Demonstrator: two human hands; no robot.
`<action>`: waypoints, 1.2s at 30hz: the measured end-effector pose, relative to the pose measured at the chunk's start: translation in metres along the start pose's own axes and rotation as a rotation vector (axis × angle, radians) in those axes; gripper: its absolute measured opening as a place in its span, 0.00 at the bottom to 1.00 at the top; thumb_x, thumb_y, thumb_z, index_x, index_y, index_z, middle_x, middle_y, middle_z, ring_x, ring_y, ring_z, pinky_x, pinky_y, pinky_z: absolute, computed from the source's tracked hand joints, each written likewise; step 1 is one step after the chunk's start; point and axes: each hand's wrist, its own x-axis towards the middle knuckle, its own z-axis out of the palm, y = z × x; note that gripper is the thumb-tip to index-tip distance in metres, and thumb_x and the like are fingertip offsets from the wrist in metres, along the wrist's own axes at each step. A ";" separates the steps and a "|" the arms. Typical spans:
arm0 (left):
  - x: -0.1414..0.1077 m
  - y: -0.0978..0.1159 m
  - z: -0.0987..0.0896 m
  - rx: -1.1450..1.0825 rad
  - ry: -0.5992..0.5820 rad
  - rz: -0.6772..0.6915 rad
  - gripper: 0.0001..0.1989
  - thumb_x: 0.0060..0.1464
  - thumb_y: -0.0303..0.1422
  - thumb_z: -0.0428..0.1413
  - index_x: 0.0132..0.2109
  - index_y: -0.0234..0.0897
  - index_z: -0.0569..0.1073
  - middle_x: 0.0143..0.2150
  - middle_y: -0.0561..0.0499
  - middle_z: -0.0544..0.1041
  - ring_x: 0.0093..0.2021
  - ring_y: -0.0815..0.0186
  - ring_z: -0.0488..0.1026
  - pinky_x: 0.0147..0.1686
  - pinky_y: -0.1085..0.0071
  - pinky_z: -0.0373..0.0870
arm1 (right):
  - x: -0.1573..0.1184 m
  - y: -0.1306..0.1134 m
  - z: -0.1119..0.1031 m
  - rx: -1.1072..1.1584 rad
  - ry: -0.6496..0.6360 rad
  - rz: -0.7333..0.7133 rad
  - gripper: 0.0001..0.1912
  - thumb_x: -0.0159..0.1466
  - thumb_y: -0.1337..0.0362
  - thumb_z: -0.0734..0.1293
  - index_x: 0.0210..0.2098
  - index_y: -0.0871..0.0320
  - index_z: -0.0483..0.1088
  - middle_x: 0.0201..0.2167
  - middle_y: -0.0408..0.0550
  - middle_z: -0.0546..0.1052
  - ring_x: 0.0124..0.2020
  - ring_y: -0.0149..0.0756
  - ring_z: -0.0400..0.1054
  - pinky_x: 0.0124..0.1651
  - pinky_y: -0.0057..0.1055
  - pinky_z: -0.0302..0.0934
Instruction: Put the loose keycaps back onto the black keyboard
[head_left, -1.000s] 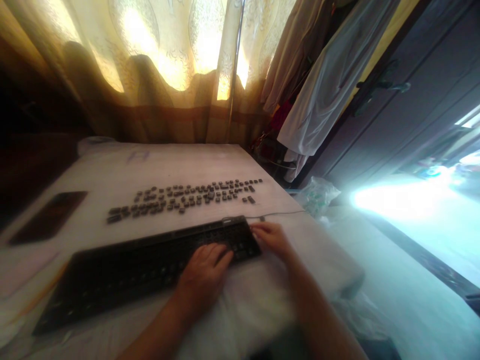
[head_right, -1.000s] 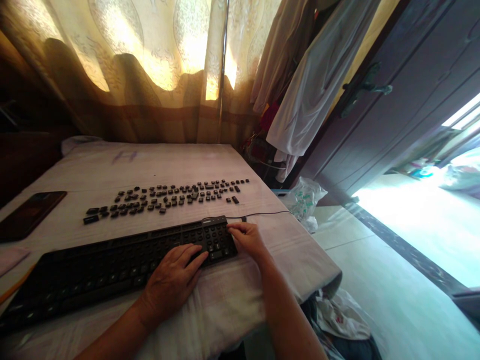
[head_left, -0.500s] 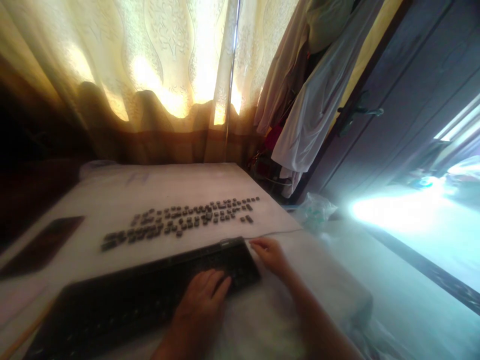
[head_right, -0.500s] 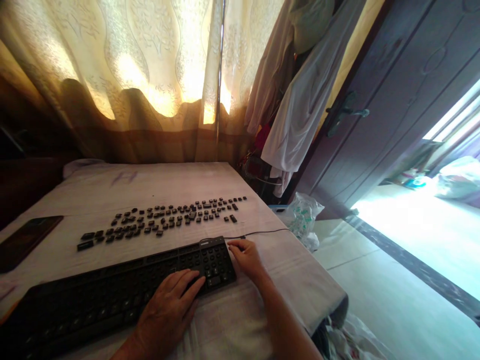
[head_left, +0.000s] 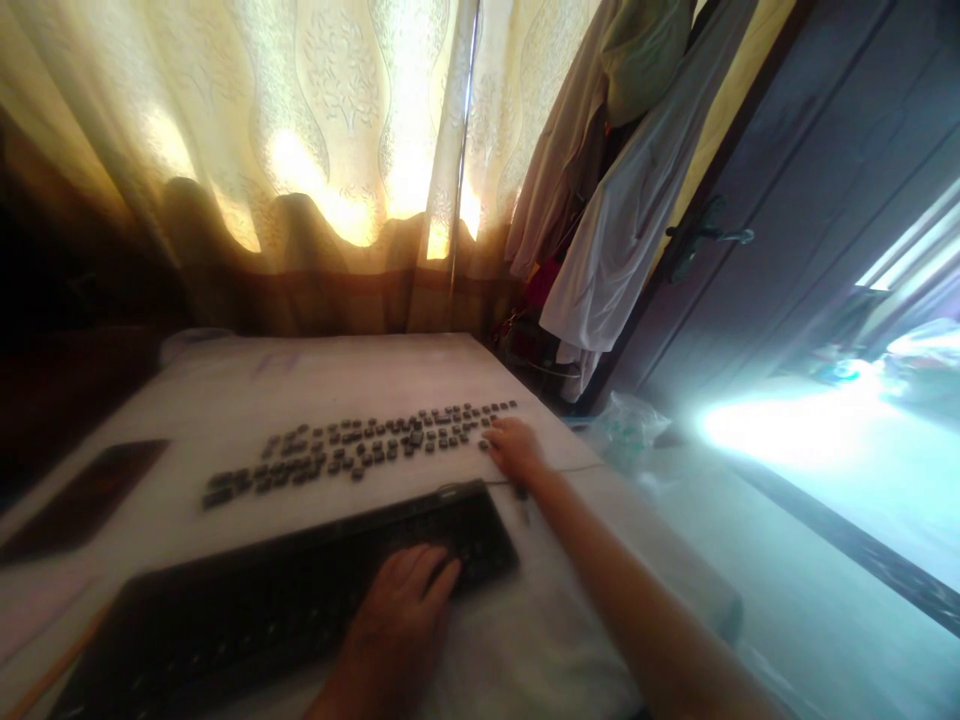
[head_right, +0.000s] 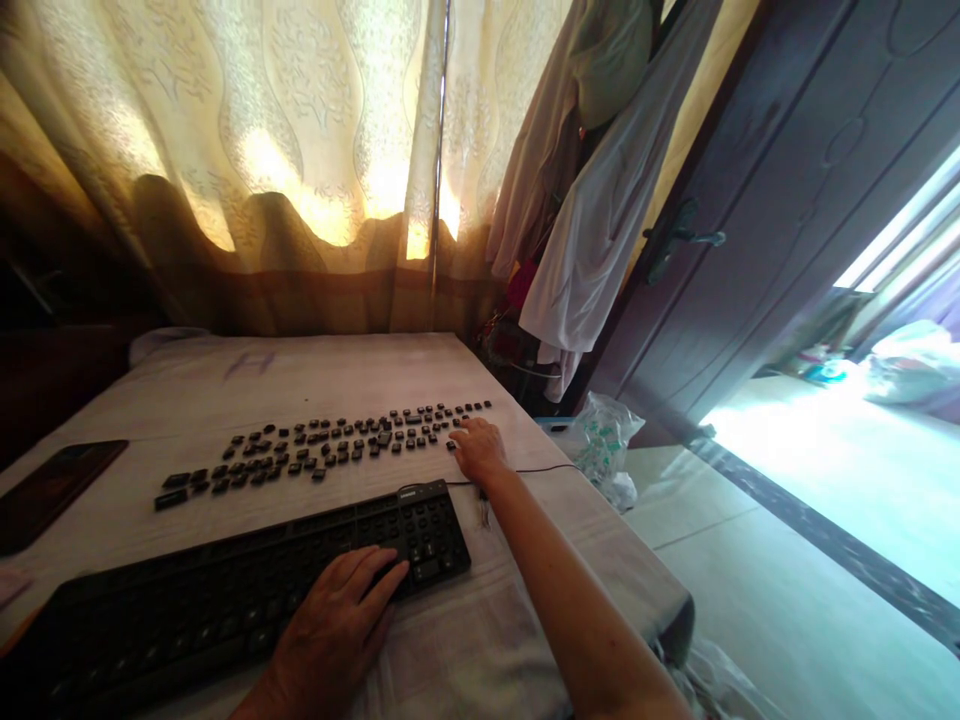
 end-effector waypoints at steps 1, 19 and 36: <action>0.000 0.000 0.000 0.000 0.001 -0.002 0.20 0.57 0.22 0.49 0.53 0.40 0.76 0.50 0.47 0.80 0.49 0.58 0.76 0.50 0.59 0.76 | 0.001 0.000 0.002 -0.019 -0.009 -0.009 0.17 0.64 0.69 0.67 0.51 0.54 0.77 0.59 0.57 0.72 0.61 0.48 0.62 0.61 0.45 0.56; 0.004 0.001 -0.002 -0.034 -0.076 -0.002 0.19 0.58 0.24 0.50 0.54 0.38 0.75 0.50 0.44 0.79 0.50 0.56 0.75 0.52 0.56 0.73 | -0.013 0.003 0.001 0.104 0.067 -0.094 0.08 0.62 0.68 0.70 0.40 0.57 0.80 0.54 0.57 0.77 0.58 0.48 0.65 0.61 0.47 0.56; 0.007 0.004 -0.007 -0.034 -0.069 0.020 0.17 0.59 0.24 0.50 0.53 0.34 0.76 0.50 0.42 0.79 0.50 0.55 0.74 0.51 0.56 0.72 | -0.109 -0.030 -0.032 0.206 -0.211 -0.275 0.10 0.59 0.67 0.73 0.41 0.55 0.81 0.38 0.51 0.82 0.42 0.42 0.73 0.46 0.35 0.63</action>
